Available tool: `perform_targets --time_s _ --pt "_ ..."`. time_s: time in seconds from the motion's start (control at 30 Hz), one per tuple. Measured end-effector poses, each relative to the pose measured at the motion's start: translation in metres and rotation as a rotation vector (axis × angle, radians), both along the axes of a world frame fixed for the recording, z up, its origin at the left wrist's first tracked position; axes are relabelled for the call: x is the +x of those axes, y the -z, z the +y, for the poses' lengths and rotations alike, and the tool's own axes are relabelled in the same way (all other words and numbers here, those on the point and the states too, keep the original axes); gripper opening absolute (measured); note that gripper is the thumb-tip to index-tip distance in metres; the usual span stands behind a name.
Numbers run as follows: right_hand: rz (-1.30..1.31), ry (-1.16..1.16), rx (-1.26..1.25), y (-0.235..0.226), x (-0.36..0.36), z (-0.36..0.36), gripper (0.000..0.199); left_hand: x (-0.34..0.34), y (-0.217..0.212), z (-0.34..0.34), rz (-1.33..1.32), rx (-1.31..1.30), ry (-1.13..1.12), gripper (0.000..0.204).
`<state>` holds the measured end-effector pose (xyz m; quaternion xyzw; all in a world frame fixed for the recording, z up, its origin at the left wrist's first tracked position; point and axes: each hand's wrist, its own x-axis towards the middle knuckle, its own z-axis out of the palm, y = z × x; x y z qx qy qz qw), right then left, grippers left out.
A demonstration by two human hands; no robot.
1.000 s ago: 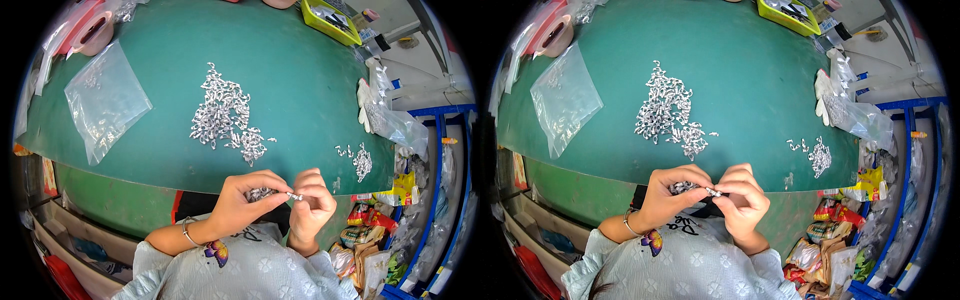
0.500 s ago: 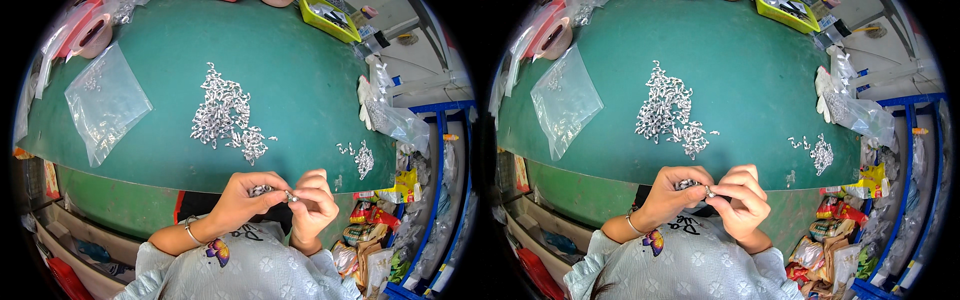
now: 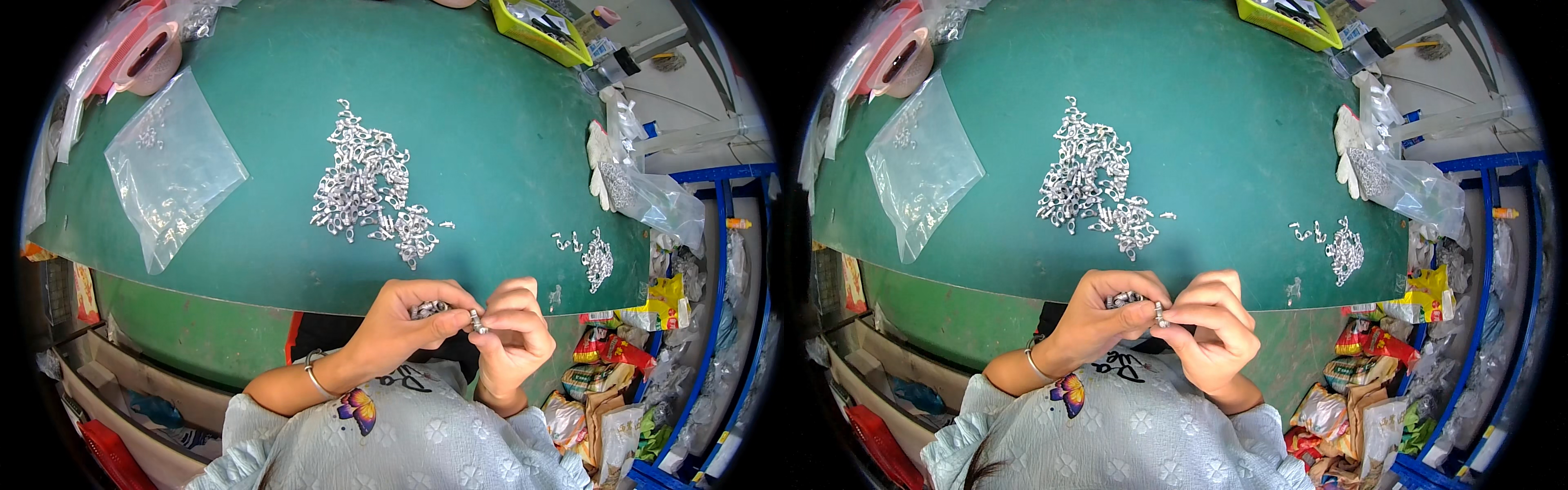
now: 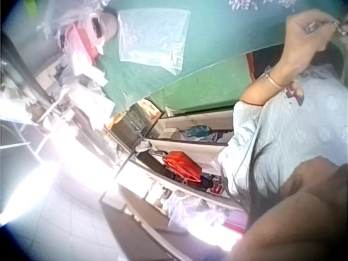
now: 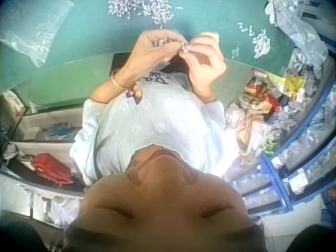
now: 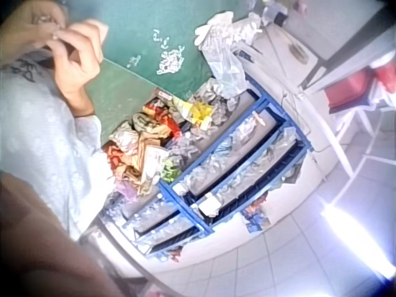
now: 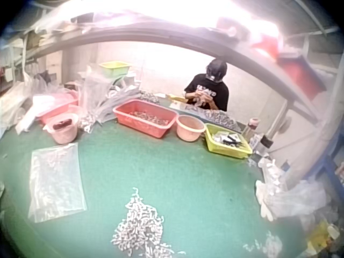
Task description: The person sits at a green worktable and repeatedly picks up small silver metal loops and cylindrical pins, then joins them by hand. They place the assembled pieces into a growing pile on the table. No tools are used; the hands manipulate the parts directly.
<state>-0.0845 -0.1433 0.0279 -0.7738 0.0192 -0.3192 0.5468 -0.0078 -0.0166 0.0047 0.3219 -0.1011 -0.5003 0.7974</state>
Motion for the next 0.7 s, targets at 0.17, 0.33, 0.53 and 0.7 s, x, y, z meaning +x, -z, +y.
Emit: perform_targets --time_s 0.17,0.33,0.53,0.7 --pt "-0.011 0.009 -0.05 -0.002 0.0 0.0 0.025 -0.001 0.0 0.0 0.044 -0.014 0.036 0.021" --pt "-0.026 0.05 -0.062 -0.003 -0.002 0.002 0.027 0.001 0.006 -0.002 0.063 -0.072 0.119 0.023" --pt "0.034 -0.008 -0.157 -0.009 -0.002 0.002 0.028 0.008 0.012 0.001 0.052 -0.133 0.221 0.026" --pt "0.003 0.046 -0.322 -0.005 -0.006 0.003 0.029 0.012 0.018 -0.002 0.193 -0.227 0.318 0.025"
